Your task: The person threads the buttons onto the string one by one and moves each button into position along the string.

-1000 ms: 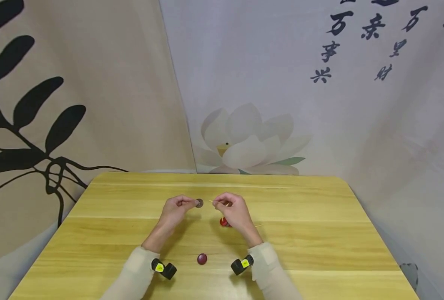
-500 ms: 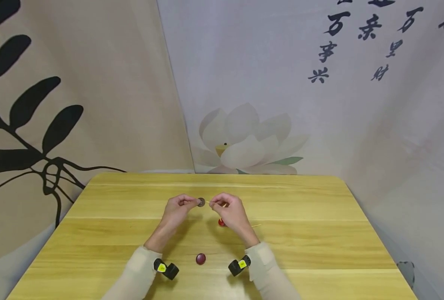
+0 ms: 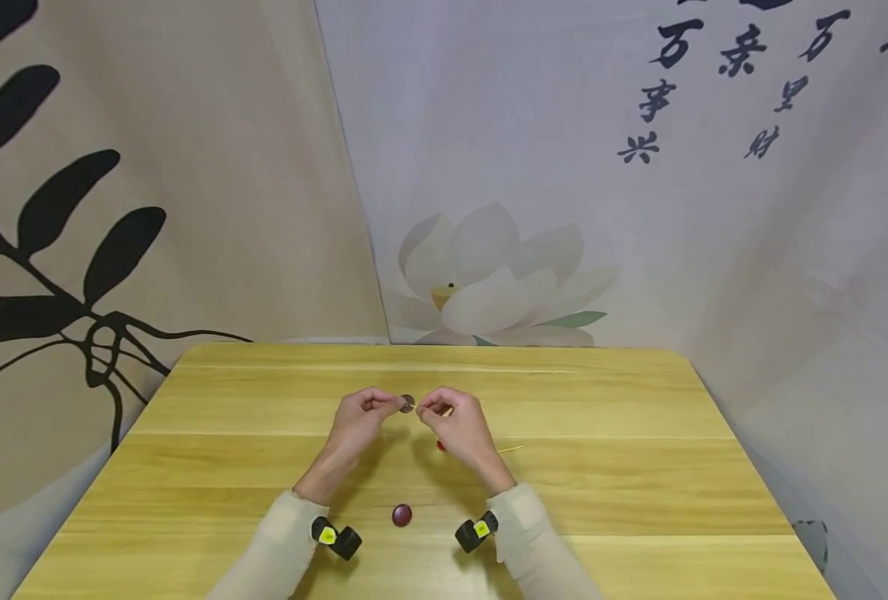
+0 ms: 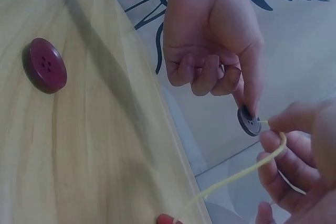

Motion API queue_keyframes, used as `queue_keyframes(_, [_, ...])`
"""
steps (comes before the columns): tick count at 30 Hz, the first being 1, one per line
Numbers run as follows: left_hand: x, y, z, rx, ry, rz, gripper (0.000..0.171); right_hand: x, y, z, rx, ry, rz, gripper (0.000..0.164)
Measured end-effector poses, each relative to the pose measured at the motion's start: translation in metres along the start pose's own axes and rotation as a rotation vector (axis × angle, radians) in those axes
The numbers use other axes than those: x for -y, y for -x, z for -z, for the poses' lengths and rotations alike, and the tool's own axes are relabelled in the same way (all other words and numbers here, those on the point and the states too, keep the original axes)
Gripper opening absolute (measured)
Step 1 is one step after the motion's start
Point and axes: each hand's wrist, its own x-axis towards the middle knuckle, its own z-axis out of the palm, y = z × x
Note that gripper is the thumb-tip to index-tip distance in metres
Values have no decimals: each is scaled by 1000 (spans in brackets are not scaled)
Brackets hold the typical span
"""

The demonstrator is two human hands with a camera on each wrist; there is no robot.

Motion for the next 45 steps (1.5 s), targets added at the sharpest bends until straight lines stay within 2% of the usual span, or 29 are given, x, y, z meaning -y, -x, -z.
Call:
queue_keyframes(6, [1,0,-1,0,-7,-7,13,1,0,-1,-3,22,11,4])
queue_keyframes(27, [2,2,-4,27,17,-22,11,2,1,-2,-18,42,-27,7])
queue_keyframes(45, [0,5,-9,34,-8,-23,12,1,4,-5,-26,32,-26,4])
